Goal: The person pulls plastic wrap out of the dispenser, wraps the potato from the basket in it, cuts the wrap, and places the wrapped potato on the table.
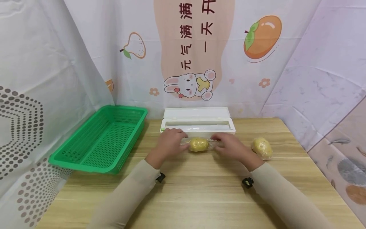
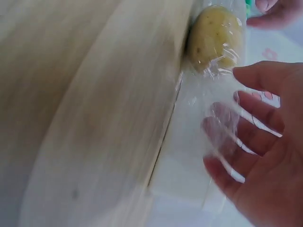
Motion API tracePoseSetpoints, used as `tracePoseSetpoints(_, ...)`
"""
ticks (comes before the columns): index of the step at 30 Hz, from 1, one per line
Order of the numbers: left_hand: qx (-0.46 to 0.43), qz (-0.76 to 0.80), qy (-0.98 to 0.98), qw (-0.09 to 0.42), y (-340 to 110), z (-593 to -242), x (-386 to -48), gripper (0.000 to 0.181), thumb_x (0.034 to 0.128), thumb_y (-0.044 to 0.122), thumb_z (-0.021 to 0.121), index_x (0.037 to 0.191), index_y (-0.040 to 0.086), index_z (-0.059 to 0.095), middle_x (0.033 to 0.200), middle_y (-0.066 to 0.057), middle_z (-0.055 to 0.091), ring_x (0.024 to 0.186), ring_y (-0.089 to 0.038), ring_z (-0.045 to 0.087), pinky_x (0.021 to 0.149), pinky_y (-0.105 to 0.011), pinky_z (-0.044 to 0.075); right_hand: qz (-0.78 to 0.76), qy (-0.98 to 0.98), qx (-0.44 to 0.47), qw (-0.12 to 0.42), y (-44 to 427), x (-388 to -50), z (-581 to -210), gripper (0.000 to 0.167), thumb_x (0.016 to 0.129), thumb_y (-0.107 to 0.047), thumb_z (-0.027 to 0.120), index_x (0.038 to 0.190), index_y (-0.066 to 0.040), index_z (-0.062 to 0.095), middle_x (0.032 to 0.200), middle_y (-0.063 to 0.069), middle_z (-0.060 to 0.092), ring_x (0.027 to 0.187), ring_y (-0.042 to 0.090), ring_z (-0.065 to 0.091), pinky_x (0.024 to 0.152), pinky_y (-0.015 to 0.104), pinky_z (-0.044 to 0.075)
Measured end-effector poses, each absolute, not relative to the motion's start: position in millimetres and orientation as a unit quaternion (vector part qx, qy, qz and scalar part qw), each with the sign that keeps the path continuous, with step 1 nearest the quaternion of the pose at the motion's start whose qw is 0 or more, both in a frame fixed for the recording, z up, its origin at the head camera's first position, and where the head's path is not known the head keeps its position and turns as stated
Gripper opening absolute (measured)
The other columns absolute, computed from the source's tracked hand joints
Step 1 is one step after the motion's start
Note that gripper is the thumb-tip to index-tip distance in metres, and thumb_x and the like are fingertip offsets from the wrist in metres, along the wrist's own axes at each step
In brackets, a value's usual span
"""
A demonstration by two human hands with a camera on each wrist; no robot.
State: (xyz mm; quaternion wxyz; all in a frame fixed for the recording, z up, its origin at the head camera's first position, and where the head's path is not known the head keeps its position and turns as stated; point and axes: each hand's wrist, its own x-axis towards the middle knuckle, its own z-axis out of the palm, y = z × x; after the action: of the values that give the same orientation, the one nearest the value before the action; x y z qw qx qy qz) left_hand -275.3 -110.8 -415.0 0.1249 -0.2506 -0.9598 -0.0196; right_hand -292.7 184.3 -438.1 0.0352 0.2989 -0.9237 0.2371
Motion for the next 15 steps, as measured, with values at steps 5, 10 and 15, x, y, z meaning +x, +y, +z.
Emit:
tracePoseSetpoints(5,-0.246,-0.044,-0.965,0.073,-96,-427,-283,0.029,0.0840,0.039,0.084,0.102,0.019,0.075,0.098,0.007,0.074,0.088,-0.015,0.069,0.079,-0.038,0.055,0.191,-0.933,0.303,0.037,171,-296,-441,0.040,0.085,-0.017,0.078,0.123,-0.008,0.068,0.108,0.006,0.074,0.101,0.024,0.070,0.091,0.047,0.057)
tracePoseSetpoints(10,-0.249,-0.082,-0.964,0.049,-95,-435,-287,0.020,0.0781,0.018,0.087,0.082,0.020,0.067,0.080,0.009,0.065,0.074,-0.011,0.059,0.068,-0.031,0.050,0.184,-0.933,0.309,0.021,164,-298,-445,0.035,0.085,-0.019,0.082,0.117,-0.009,0.071,0.108,0.005,0.075,0.102,0.025,0.070,0.091,0.046,0.057)
tracePoseSetpoints(15,-0.258,-0.114,-0.959,0.033,-96,-438,-290,0.028,0.0722,0.014,0.088,0.076,0.020,0.062,0.075,0.009,0.059,0.072,-0.013,0.054,0.069,-0.030,0.047,0.177,-0.930,0.321,0.014,160,-301,-448,0.029,0.085,-0.015,0.083,0.112,-0.009,0.073,0.105,0.005,0.075,0.101,0.025,0.070,0.092,0.046,0.057)
